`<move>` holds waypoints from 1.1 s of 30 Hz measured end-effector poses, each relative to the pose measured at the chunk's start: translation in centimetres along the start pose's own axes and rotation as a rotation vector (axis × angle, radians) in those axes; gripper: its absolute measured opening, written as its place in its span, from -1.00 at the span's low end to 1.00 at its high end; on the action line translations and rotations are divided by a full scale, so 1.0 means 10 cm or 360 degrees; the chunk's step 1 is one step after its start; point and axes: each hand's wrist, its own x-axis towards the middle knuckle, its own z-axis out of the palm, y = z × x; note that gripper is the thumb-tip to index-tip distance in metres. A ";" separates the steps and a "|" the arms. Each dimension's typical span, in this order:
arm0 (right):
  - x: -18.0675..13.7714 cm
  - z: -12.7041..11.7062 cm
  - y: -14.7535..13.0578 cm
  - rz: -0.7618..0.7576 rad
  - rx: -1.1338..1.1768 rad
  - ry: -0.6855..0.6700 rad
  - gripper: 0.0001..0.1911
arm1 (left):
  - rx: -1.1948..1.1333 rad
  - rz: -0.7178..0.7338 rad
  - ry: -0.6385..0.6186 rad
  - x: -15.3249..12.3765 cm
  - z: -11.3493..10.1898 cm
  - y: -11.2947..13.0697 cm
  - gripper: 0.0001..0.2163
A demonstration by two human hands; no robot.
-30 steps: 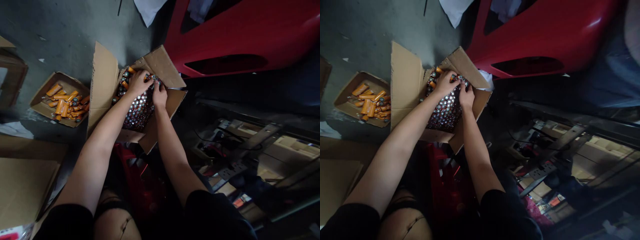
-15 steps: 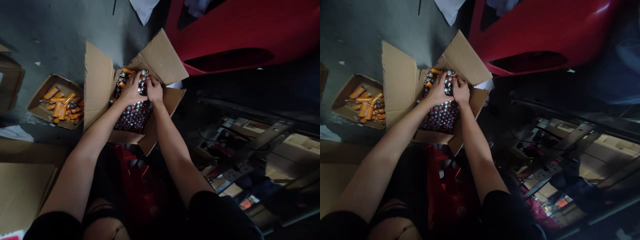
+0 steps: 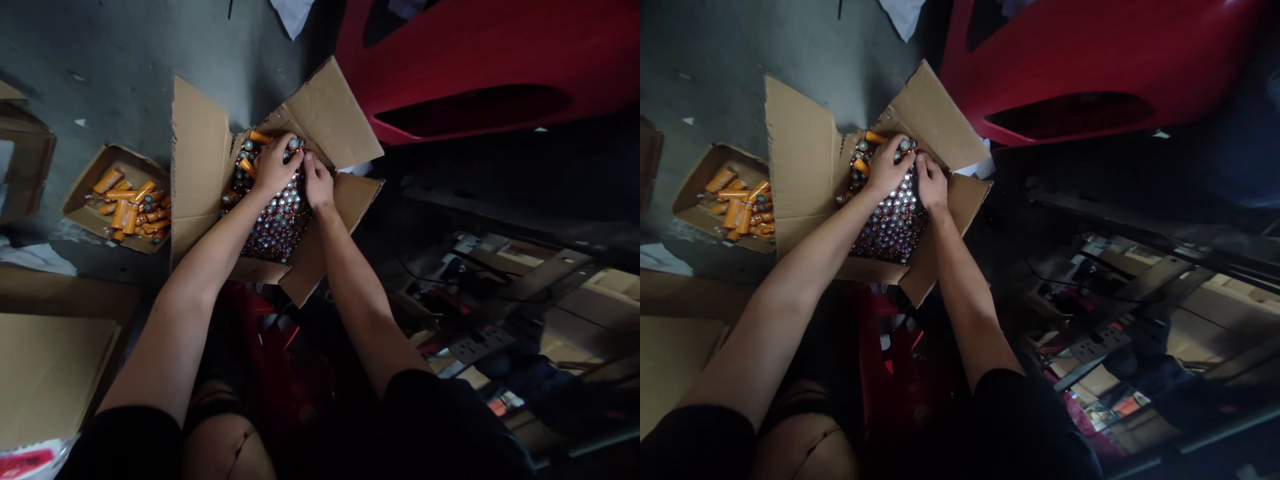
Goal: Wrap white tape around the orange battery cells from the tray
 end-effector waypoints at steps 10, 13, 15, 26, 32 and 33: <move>-0.10 0.01 -0.01 -0.0074 0.0013 -0.0029 -0.27 | 0.0019 0.0190 -0.0107 -0.31 -0.09 0.08 -0.64; -0.02 0.00 -0.01 -0.0038 0.0065 -0.0091 -0.27 | 0.0016 0.0163 -0.0079 -0.28 -0.03 0.06 -0.57; -0.02 0.00 -0.01 -0.0034 0.0081 -0.0071 -0.28 | 0.0000 0.0144 -0.0047 -0.29 0.02 0.06 -0.55; -0.24 -0.03 0.11 -0.0095 0.0006 0.0077 -0.29 | -0.0018 0.0207 -0.0024 -0.48 0.12 0.07 -0.62; -0.71 -0.13 -0.04 -0.0116 0.0059 0.0223 -0.32 | -0.0013 0.0272 -0.0083 -0.81 0.11 0.19 -0.60; -0.80 -0.14 -0.07 -0.0134 0.0079 0.0278 -0.34 | -0.0011 0.0290 -0.0104 -0.87 0.12 0.21 -0.60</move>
